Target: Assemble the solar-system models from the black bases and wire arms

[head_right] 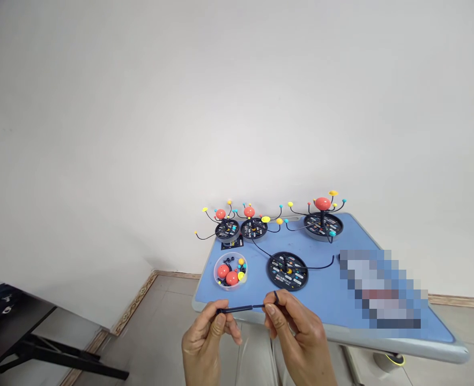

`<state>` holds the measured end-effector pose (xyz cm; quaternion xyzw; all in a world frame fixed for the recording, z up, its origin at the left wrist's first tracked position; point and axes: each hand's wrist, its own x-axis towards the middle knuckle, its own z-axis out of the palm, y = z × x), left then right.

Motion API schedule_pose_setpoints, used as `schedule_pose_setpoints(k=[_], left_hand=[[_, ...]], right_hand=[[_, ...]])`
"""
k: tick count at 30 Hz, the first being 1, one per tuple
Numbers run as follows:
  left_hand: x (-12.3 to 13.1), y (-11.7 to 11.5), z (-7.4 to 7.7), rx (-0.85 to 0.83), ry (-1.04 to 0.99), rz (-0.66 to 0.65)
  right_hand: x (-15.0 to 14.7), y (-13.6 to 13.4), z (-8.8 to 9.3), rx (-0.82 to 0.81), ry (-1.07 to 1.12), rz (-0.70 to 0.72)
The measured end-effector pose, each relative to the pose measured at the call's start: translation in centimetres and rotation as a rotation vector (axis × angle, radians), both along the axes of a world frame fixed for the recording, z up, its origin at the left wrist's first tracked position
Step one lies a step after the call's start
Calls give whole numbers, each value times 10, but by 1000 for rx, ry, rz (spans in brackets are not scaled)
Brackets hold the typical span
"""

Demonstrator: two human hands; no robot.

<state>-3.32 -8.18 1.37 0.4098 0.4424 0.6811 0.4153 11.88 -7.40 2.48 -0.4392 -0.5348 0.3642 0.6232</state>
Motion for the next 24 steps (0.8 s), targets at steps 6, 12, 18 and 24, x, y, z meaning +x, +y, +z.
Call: schedule_pose_setpoints(k=[6,12,18,24], left_hand=[[-1,2,-3,33,5,8],[1,4,-3,-13,-55,7],[3,4,-2,-74,-108,-38],[5,-1,-3,-10,-22,-47]], right_hand=[[-6,-4,1,-93,113,-22],[-6,-8,4,-80,139,-35],[1,-5,1,-2,43,23],[7,-6,-2,32,17,8]])
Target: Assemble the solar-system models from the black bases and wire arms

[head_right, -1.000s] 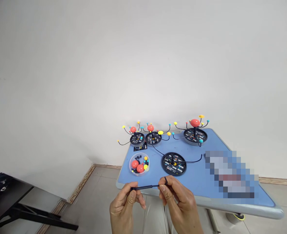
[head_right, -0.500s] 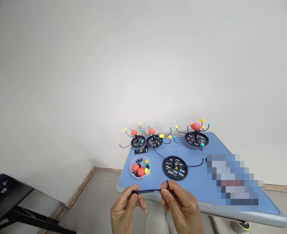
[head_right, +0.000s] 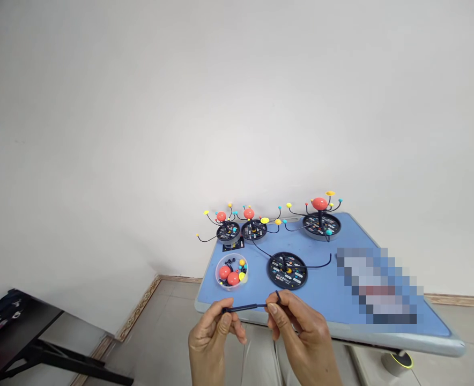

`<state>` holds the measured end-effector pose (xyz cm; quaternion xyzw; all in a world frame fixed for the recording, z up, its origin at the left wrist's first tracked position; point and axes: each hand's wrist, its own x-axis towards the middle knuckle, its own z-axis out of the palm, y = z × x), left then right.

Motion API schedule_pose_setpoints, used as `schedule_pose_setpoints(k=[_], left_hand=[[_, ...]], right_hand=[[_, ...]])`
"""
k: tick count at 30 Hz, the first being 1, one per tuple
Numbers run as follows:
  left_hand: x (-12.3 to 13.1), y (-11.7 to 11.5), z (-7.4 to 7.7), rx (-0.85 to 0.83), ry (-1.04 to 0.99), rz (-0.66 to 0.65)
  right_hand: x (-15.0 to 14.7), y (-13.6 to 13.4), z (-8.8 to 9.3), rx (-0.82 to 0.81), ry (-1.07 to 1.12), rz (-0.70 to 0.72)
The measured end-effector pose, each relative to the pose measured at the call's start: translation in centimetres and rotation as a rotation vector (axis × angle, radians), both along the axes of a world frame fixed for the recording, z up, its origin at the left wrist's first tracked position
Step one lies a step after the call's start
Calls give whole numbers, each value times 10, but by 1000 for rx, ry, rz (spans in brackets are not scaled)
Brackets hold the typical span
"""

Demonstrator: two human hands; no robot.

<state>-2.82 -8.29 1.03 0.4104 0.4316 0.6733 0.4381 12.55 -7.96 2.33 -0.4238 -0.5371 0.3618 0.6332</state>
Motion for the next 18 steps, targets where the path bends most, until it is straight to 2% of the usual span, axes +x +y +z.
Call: schedule_pose_setpoints(k=[5,10,14,18], left_hand=[[-4,0,-10,145,104,-33],[-6,2,-17,158,106,-22],[-4,2,-14,196,166,39],[-1,1,-6,149,165,125]], right_hand=[[5,0,-6,-74,35,20],[6,-2,-8,-109,99,18],[6,-1,-8,-109,87,50],[3,0,-3,-64,107,38]])
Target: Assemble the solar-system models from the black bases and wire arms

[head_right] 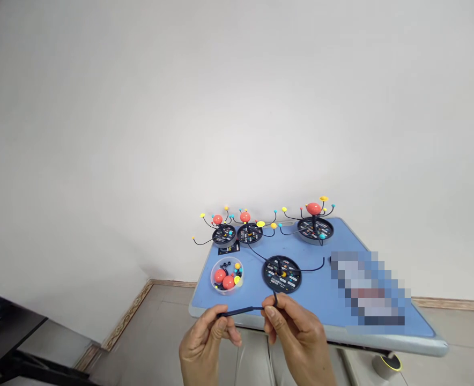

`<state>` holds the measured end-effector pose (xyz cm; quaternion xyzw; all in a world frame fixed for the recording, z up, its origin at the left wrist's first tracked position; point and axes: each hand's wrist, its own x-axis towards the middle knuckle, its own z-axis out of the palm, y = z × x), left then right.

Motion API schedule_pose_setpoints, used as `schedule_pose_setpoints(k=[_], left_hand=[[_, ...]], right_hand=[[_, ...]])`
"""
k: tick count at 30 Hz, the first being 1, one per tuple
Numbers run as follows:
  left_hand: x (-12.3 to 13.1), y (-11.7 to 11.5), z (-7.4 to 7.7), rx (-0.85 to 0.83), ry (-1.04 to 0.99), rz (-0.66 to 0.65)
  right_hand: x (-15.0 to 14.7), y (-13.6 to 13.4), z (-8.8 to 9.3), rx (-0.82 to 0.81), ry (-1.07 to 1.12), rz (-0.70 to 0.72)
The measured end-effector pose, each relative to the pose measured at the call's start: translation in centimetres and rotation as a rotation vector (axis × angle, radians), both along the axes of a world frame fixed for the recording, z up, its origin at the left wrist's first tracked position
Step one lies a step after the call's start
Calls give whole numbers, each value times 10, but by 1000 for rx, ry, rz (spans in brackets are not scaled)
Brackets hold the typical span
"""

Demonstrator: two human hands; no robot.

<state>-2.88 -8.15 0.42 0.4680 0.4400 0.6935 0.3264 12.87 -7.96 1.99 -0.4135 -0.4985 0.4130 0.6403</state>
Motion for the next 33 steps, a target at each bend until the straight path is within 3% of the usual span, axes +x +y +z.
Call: schedule_pose_setpoints(k=[6,11,16,26,33], left_hand=[[0,2,12,-64,-48,-20],[-4,3,13,-55,15,-9],[-1,3,6,-59,75,-5],[7,4,-9,-73,-9,35],[10,9,-23,-110,-41,45]], right_hand=[[-3,4,10,164,-120,-23],[-2,8,3,39,-8,45],[1,12,0,-109,96,121],[-9,11,2,-229,242,87],[-16,19,-18,-274,253,24]])
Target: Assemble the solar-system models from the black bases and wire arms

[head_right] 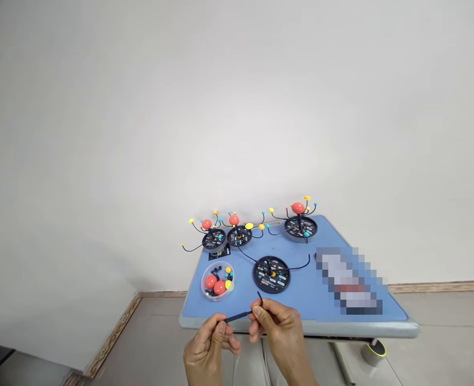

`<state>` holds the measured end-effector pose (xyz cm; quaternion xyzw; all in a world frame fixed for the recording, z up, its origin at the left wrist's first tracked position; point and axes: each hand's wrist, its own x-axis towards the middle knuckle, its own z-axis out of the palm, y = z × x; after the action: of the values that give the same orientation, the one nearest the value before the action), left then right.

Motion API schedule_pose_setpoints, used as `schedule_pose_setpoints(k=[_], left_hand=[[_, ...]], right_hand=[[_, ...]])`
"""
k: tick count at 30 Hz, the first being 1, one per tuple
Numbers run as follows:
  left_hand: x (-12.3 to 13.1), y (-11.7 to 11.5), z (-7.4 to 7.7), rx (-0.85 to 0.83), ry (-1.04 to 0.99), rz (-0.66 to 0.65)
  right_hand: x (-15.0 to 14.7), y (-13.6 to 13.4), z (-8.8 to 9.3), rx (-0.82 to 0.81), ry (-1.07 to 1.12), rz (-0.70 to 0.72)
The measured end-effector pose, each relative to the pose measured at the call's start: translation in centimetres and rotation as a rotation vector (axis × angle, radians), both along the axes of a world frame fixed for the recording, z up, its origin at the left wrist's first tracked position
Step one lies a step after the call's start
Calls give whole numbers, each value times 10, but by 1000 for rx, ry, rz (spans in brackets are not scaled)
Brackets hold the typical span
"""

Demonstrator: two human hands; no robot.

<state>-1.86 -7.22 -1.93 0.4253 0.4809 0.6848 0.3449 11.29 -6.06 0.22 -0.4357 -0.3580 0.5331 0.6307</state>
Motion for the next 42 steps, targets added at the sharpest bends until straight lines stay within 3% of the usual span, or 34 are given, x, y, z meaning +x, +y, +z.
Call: schedule_pose_setpoints(k=[4,9,14,16,20,25,32,42], left_hand=[[13,10,-16,-57,-103,-97],[32,34,-30,-123,-177,-351],[49,67,-15,-123,-59,-572],[54,83,-5,-124,-9,-614],[63,114,8,-139,44,-579],[68,136,3,-109,203,-474],[71,150,-13,-103,376,-543],[72,158,-17,-170,306,-621]], right_hand=[[10,1,-12,-29,-6,-49],[24,1,-23,-36,39,-81],[33,16,-31,5,-26,-48],[37,28,-31,80,-125,-101],[43,56,-34,258,-350,-405],[49,83,-53,491,-611,-562],[49,93,-72,596,-819,-625],[52,91,-90,745,-1086,-588]])
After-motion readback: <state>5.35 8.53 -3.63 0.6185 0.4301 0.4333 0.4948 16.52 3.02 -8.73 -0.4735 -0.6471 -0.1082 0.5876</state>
